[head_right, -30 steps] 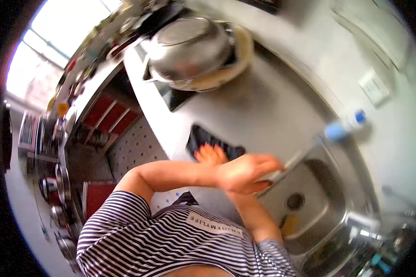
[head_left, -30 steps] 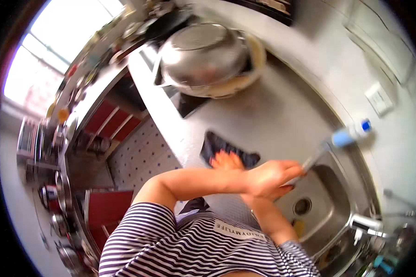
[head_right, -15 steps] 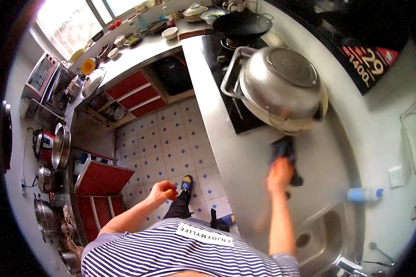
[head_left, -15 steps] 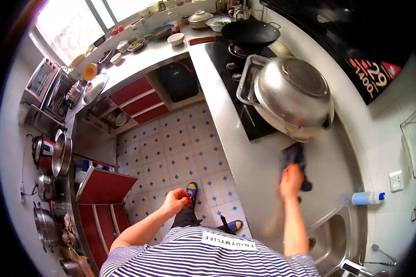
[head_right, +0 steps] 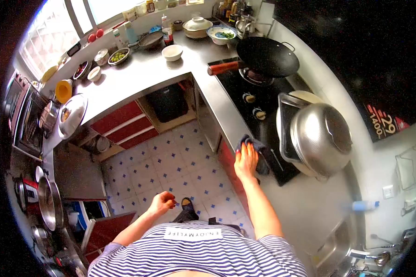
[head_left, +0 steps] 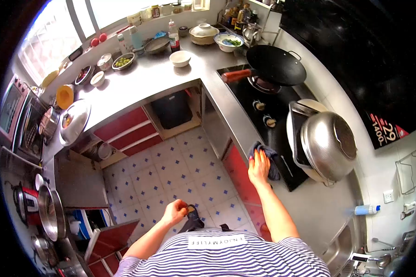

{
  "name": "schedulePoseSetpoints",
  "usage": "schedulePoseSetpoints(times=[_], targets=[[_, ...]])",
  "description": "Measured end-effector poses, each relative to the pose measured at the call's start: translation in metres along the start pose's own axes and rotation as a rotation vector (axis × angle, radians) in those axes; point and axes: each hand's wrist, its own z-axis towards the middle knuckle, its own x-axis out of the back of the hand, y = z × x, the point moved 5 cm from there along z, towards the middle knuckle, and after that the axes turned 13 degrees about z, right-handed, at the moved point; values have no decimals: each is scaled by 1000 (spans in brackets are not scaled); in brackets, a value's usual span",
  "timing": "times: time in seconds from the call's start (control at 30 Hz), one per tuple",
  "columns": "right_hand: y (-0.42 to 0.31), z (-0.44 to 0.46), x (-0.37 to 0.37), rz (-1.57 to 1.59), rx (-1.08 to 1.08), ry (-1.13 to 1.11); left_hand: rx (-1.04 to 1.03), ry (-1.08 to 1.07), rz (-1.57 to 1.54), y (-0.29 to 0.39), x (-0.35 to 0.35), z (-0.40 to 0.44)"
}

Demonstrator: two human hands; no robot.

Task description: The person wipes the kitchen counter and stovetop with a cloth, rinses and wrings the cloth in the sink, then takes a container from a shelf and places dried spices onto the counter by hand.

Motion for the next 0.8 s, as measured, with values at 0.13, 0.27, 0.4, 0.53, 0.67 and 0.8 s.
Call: schedulePoseSetpoints(times=[0.13,0.27,0.4,0.53,0.67,0.8], targets=[[-11,86,-60,3,-74,16,297,26,-253,-31,71,19],[-25,158,-109,-7,-71,-37,406,12,-350,-14,109,61],[-39,230,-153,61,41,-17,267,-27,-388,40,145,143],[-50,305,-191,198,97,34,121,11,-437,119,198,236],[-37,366,-217,698,-32,105,66,0,-548,184,240,319],[-45,375,-122,385,-7,414,41,52,-669,216,282,390]])
